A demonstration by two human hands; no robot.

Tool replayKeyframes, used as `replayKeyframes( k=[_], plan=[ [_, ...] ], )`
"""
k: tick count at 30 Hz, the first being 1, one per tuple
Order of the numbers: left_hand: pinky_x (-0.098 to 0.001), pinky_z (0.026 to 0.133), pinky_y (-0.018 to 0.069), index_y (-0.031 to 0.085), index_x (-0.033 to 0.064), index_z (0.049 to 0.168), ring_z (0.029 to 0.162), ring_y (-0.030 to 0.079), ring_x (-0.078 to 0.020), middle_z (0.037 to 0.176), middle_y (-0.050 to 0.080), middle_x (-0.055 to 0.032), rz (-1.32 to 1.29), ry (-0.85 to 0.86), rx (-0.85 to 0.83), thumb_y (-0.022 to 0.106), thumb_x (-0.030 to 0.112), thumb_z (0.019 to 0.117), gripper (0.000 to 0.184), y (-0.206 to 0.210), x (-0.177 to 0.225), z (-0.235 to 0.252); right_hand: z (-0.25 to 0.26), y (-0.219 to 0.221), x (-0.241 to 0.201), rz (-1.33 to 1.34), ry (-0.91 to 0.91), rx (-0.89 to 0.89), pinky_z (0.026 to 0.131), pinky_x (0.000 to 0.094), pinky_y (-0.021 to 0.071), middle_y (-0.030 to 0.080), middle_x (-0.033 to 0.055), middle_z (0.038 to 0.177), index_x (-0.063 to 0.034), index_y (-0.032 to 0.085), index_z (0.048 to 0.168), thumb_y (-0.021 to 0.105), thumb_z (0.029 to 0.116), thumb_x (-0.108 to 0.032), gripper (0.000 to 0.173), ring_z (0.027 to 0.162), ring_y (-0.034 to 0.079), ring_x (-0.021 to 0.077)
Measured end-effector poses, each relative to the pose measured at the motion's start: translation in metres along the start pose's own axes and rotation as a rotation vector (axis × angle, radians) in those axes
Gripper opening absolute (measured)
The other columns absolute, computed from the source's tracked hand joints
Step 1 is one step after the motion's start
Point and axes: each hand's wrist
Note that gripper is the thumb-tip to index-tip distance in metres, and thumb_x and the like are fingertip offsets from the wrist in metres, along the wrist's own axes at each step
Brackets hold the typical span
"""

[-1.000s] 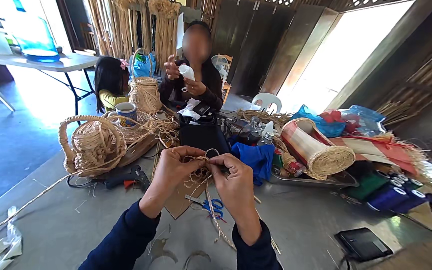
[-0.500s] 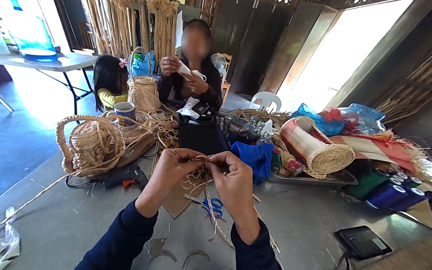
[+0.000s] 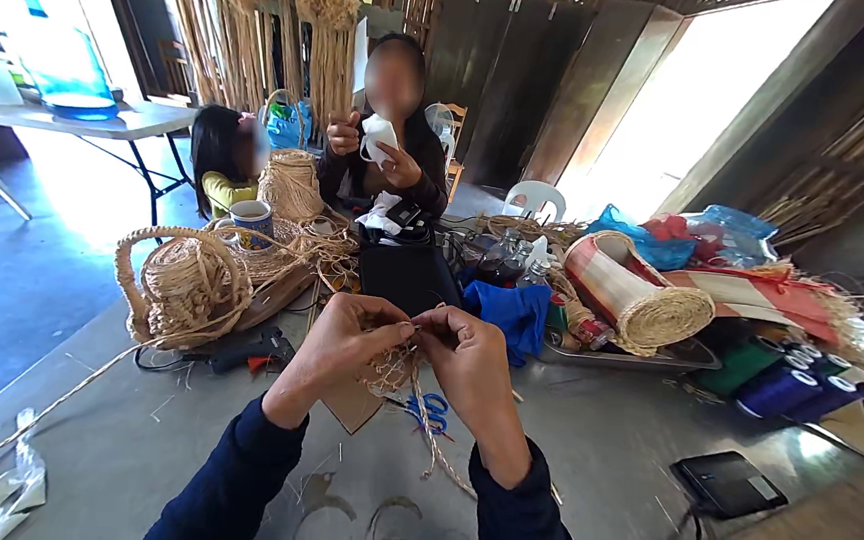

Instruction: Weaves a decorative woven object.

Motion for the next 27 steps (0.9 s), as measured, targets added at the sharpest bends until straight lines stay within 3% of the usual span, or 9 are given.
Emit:
replayKeyframes(
  k=[5, 9, 18, 27],
  plan=[
    [-0.0141, 0.068, 0.0542, 0.074, 0.0075, 0.089, 0.071, 0.064, 0.0044, 0.078, 0.070, 0.0081, 0.155, -0.029, -0.113, 0.073, 0.010, 0.0902, 0.003, -0.009, -0.001, 0.003, -0.001, -0.003, -0.005, -0.065, 0.040, -0.137, 0.068, 0.0150, 0.0530, 0.072, 0.0024, 0.082, -0.0035, 0.075, 0.092, 0.074, 0.0853, -0.005, 0.007, 0.072, 0.065, 0.0002],
    [-0.0133, 0.071, 0.0536, 0.074, 0.0070, 0.092, 0.074, 0.064, 0.0049, 0.081, 0.070, 0.0066, 0.242, -0.047, -0.138, 0.072, 0.011, 0.0938, 0.005, -0.012, 0.000, 0.004, 0.000, -0.001, -0.003, -0.045, 0.054, -0.154, 0.068, 0.0142, 0.0528, 0.072, 0.0016, 0.081, -0.0034, 0.075, 0.094, 0.074, 0.0855, -0.006, 0.008, 0.071, 0.065, -0.0008],
    [-0.0140, 0.066, 0.0518, 0.072, 0.0067, 0.091, 0.071, 0.062, 0.0047, 0.079, 0.069, 0.0067, 0.246, -0.062, -0.092, 0.067, 0.009, 0.0951, 0.008, -0.007, 0.000, 0.003, 0.001, -0.004, 0.002, -0.013, 0.053, -0.171, 0.068, 0.0156, 0.0545, 0.073, 0.0016, 0.083, -0.0037, 0.075, 0.096, 0.073, 0.0856, -0.004, 0.011, 0.072, 0.066, -0.0001],
    [-0.0140, 0.070, 0.0547, 0.074, 0.0066, 0.092, 0.073, 0.065, 0.0036, 0.080, 0.071, 0.0059, 0.255, -0.086, -0.180, 0.074, 0.007, 0.0903, 0.002, -0.014, 0.001, 0.004, 0.000, -0.003, 0.001, -0.036, 0.016, -0.196, 0.068, 0.0147, 0.0529, 0.072, 0.0027, 0.082, -0.0027, 0.075, 0.095, 0.072, 0.0871, -0.005, 0.009, 0.071, 0.065, -0.0001]
  ],
)
Point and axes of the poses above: each hand's wrist, its own z-axis towards the middle knuckle, its own y-axis out of the palm, x = y × z
